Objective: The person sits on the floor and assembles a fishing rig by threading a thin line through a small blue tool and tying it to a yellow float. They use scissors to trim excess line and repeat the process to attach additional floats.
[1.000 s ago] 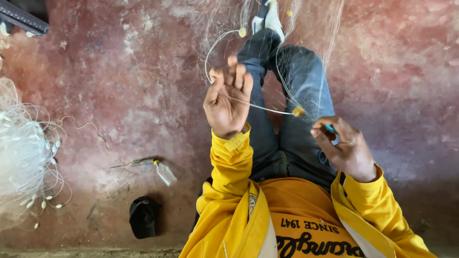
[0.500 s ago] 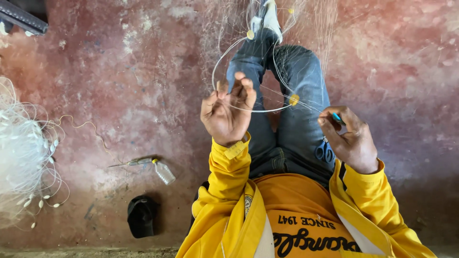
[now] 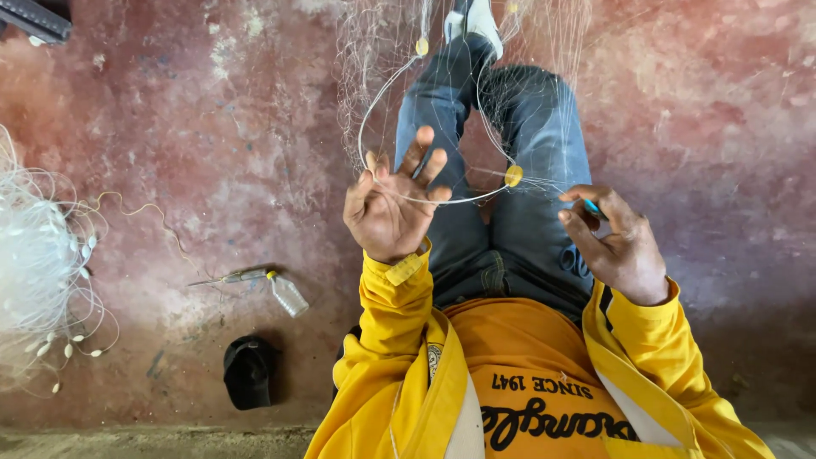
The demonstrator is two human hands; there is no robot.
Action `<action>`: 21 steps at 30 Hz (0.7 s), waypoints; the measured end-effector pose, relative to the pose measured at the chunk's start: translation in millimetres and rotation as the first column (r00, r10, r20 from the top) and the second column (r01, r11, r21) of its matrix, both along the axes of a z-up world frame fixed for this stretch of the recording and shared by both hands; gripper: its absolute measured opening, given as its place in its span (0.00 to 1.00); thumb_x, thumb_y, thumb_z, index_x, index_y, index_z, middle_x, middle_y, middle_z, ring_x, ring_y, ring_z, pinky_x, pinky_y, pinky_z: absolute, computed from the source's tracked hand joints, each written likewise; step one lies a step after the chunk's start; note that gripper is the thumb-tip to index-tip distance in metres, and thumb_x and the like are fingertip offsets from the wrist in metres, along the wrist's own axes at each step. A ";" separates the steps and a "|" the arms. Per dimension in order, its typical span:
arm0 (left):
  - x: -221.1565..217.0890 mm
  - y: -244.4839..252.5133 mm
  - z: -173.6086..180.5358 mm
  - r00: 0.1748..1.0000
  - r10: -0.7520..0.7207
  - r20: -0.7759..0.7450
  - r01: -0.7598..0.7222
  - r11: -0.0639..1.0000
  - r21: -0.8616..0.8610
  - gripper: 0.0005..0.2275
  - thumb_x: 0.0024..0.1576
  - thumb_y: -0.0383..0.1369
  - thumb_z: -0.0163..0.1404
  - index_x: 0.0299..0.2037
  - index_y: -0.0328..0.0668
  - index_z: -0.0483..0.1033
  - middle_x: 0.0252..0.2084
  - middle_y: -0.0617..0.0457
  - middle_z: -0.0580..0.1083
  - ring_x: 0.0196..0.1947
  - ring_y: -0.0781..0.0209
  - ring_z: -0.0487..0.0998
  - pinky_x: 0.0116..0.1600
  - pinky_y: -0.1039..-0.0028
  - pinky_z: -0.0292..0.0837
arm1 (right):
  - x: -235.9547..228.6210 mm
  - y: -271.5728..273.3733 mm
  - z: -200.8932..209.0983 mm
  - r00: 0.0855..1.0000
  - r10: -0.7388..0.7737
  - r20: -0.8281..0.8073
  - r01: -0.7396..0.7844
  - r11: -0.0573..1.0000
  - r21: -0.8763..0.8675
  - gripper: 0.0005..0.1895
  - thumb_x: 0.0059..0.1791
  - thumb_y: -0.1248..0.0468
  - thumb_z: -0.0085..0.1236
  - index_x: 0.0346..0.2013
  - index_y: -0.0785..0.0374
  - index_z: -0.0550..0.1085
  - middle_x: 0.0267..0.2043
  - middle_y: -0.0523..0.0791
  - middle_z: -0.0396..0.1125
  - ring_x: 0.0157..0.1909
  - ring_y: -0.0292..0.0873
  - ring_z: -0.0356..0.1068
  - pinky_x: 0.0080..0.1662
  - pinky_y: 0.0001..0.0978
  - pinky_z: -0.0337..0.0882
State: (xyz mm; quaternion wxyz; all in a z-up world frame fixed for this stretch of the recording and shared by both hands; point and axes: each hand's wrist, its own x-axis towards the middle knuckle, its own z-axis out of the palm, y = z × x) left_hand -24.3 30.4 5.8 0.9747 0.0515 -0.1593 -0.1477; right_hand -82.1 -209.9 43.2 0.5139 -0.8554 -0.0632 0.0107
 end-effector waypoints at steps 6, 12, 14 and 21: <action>-7.0 2.0 -6.5 1.000 -0.019 0.006 0.019 0.995 0.097 0.10 0.57 0.37 0.34 0.37 0.47 0.69 0.53 0.44 0.62 0.45 0.55 0.65 0.44 0.69 0.63 | 0.8 0.2 -3.2 0.997 0.058 0.045 -0.057 0.998 -0.010 0.09 0.46 0.68 0.45 0.42 0.64 0.64 0.22 0.42 0.54 0.24 0.34 0.50 0.34 0.24 0.57; -2.9 2.8 -30.8 0.990 0.019 0.141 -0.038 0.990 0.135 0.07 0.53 0.39 0.27 0.32 0.51 0.56 0.40 0.48 0.59 0.35 0.59 0.56 0.38 0.69 0.54 | 3.6 3.5 -11.9 0.986 0.042 0.160 -0.058 0.994 0.096 0.13 0.43 0.72 0.49 0.42 0.69 0.68 0.19 0.47 0.59 0.22 0.38 0.56 0.29 0.31 0.60; -3.9 -1.0 -22.1 0.991 0.023 0.134 -0.039 0.992 0.124 0.08 0.54 0.38 0.27 0.33 0.50 0.59 0.38 0.49 0.60 0.35 0.60 0.58 0.37 0.72 0.55 | 3.9 4.9 -11.7 0.985 0.055 0.164 -0.071 0.993 0.095 0.13 0.43 0.72 0.49 0.43 0.70 0.67 0.20 0.48 0.60 0.22 0.39 0.56 0.29 0.32 0.60; -3.5 -2.7 -10.7 0.998 0.024 0.064 -0.032 0.990 0.135 0.07 0.54 0.37 0.28 0.33 0.48 0.57 0.31 0.53 0.60 0.31 0.65 0.59 0.34 0.76 0.55 | 3.8 8.5 -10.1 0.957 0.109 0.270 -0.135 0.988 0.078 0.16 0.43 0.73 0.47 0.46 0.71 0.65 0.21 0.48 0.60 0.21 0.41 0.57 0.28 0.33 0.60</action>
